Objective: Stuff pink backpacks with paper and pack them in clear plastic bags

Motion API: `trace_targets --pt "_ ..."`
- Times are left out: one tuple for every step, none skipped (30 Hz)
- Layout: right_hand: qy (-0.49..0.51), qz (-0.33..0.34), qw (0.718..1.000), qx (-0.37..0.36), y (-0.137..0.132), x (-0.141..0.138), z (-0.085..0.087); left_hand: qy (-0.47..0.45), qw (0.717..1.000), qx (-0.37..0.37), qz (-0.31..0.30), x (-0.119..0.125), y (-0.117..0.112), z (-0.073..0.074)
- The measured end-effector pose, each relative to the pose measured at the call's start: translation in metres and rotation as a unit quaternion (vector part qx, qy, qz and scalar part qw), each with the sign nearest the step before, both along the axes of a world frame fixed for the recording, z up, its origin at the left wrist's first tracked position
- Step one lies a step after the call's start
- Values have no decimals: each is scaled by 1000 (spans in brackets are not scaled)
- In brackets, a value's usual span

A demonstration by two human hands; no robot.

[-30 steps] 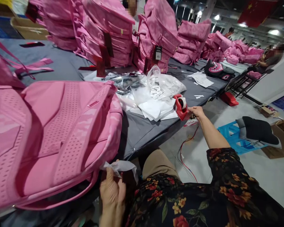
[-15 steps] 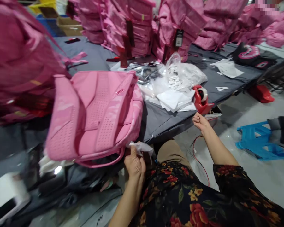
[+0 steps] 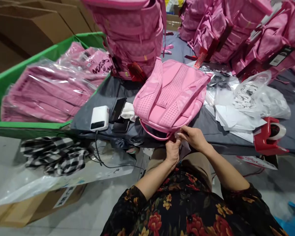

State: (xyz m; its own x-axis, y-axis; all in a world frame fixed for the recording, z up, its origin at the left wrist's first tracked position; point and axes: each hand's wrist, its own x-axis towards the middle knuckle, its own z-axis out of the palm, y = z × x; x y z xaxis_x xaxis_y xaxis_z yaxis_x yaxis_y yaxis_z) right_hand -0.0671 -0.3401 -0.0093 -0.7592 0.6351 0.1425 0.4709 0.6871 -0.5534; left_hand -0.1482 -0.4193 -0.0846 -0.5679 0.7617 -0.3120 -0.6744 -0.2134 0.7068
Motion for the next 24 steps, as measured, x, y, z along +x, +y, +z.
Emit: trace_targets --pt "-30 -9 999 25 0 -2 -2 -3 1000 -3 -2 0 -1 0" --pt "-54 -17 997 45 -1 -4 -3 -5 1000 -6 -6 -1 -2 -1" --pt "-73 -21 995 59 -3 -5 -4 -6 1000 -6 -11 -2 -3 -1" --pt "-87 -24 994 66 -4 -6 -3 -7 1000 -1 -19 -2 -4 -1" --pt "-96 -26 993 67 -5 -7 -1 -10 999 7 -29 -3 -5 -2" --pt "-101 -28 993 61 -6 -6 1 -18 999 15 -38 -3 -6 -2" --pt "-102 -28 993 48 -5 -5 4 -30 998 19 -42 -3 -6 -3" --pt "-97 -24 995 27 -4 -3 6 -42 998 18 -39 -4 -6 -4" --pt "-83 -14 996 -3 -2 -1 8 -53 998 12 -32 -4 -5 -5" --pt "-63 -2 997 -38 0 3 9 -59 998 5 -20 -4 -5 -6" --pt "-38 11 997 -73 3 6 9 -59 998 2 -7 -5 -4 -7" --pt "-13 21 994 -105 5 8 6 -53 999 2 3 -5 -3 -7" --pt "10 24 992 -127 7 10 2 -44 999 4 9 -6 -3 -8" --pt "27 22 990 -138 8 11 -4 -33 999 5 14 -7 -3 -8" --pt "40 17 989 -139 9 11 -12 -22 1000 2 19 -8 -3 -8" --pt "49 12 990 -134 10 10 -20 -11 1000 -6 23 -9 -3 -8" --pt "57 9 990 -127 9 8 -29 -3 1000 -15 24 -10 -3 -8" --pt "63 8 991 -119 9 7 -37 3 999 -23 26 -11 -4 -8" --pt "68 6 991 -112 8 5 -44 6 999 -29 27 -12 -4 -8" --pt "70 1 992 -104 6 4 -49 8 999 -32 27 -13 -4 -8" --pt "69 -10 993 -97 5 4 -52 8 999 -34 26 -13 -4 -8" --pt "67 -28 994 -88 3 4 -54 8 999 -34 26 -14 -3 -8" --pt "66 -51 994 -75 0 5 -54 10 999 -35 26 -15 -3 -8" --pt "69 -76 993 -62 -3 6 -52 14 999 -35 25 -15 -3 -9"
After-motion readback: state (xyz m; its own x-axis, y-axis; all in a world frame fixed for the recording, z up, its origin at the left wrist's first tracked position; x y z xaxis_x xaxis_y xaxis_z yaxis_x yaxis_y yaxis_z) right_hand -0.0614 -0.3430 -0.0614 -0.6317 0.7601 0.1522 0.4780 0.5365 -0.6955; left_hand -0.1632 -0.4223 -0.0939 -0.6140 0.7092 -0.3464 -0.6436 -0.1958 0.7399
